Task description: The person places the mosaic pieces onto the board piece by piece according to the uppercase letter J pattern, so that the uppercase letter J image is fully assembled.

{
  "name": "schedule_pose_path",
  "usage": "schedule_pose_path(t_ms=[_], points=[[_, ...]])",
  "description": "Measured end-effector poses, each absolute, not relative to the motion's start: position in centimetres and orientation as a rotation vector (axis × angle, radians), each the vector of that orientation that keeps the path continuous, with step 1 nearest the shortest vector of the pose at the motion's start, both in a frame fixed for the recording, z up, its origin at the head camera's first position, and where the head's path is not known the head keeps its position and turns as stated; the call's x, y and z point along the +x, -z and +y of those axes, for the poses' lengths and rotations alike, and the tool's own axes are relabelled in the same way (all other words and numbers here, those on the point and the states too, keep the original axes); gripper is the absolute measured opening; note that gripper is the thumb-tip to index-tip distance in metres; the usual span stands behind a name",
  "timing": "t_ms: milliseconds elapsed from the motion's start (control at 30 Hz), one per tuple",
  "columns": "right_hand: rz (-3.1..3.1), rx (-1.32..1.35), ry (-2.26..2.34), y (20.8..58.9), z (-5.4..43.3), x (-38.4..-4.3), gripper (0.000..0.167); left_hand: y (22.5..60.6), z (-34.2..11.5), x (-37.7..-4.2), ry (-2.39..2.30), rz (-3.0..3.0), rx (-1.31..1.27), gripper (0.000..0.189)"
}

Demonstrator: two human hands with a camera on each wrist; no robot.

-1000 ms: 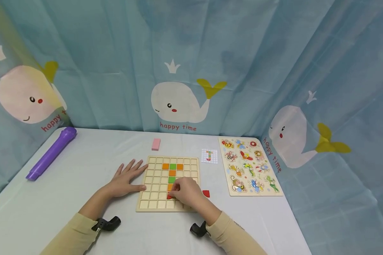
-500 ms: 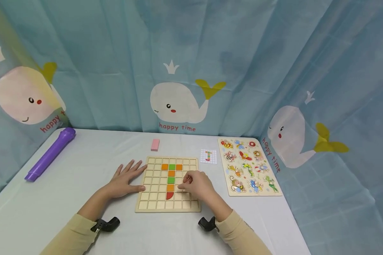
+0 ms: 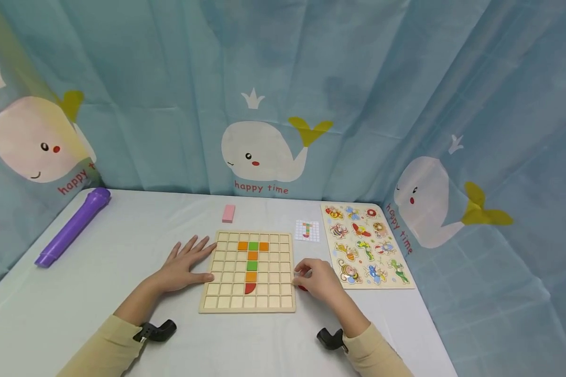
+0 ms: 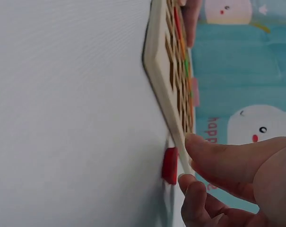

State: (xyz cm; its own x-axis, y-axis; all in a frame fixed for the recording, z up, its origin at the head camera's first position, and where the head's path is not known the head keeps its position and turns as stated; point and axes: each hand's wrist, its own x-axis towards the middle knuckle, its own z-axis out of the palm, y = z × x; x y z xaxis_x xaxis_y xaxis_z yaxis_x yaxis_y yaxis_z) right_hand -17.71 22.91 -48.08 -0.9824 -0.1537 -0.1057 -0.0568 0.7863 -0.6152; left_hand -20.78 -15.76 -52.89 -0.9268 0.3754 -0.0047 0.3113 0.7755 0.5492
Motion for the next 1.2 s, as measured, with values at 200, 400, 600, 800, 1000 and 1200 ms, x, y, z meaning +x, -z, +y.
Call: schedule_pose_path(t_ms=[200,400,600,800,1000,1200], points=[[2.842,-0.107,0.929,48.8,23.9,-17.3,0.014,52.9,-15.8,-20.9,-0.846,2.854,0.549,0.093],[2.874,-0.134,0.873,48.8,24.0,-17.2,0.012,53.0,-15.8,-20.9,-0.839,2.855,0.540,0.093],[2.882,-0.130,0.803,48.6,24.0,-17.2,0.018,53.1,-15.8,-21.0,-0.845,2.848,0.544,0.093],[2.834,-0.173,0.777,48.5,24.1,-17.5,0.019,53.0,-15.8,-20.9,-0.848,2.843,0.535,0.093],[2.771,-0.167,0.844,48.4,24.2,-17.8,0.020,53.0,-15.8,-20.9,-0.850,2.847,0.543,0.093],[2.738,-0.154,0.960,48.2,23.7,-18.1,0.020,53.1,-15.9,-20.9,-0.842,2.843,0.543,0.093]])
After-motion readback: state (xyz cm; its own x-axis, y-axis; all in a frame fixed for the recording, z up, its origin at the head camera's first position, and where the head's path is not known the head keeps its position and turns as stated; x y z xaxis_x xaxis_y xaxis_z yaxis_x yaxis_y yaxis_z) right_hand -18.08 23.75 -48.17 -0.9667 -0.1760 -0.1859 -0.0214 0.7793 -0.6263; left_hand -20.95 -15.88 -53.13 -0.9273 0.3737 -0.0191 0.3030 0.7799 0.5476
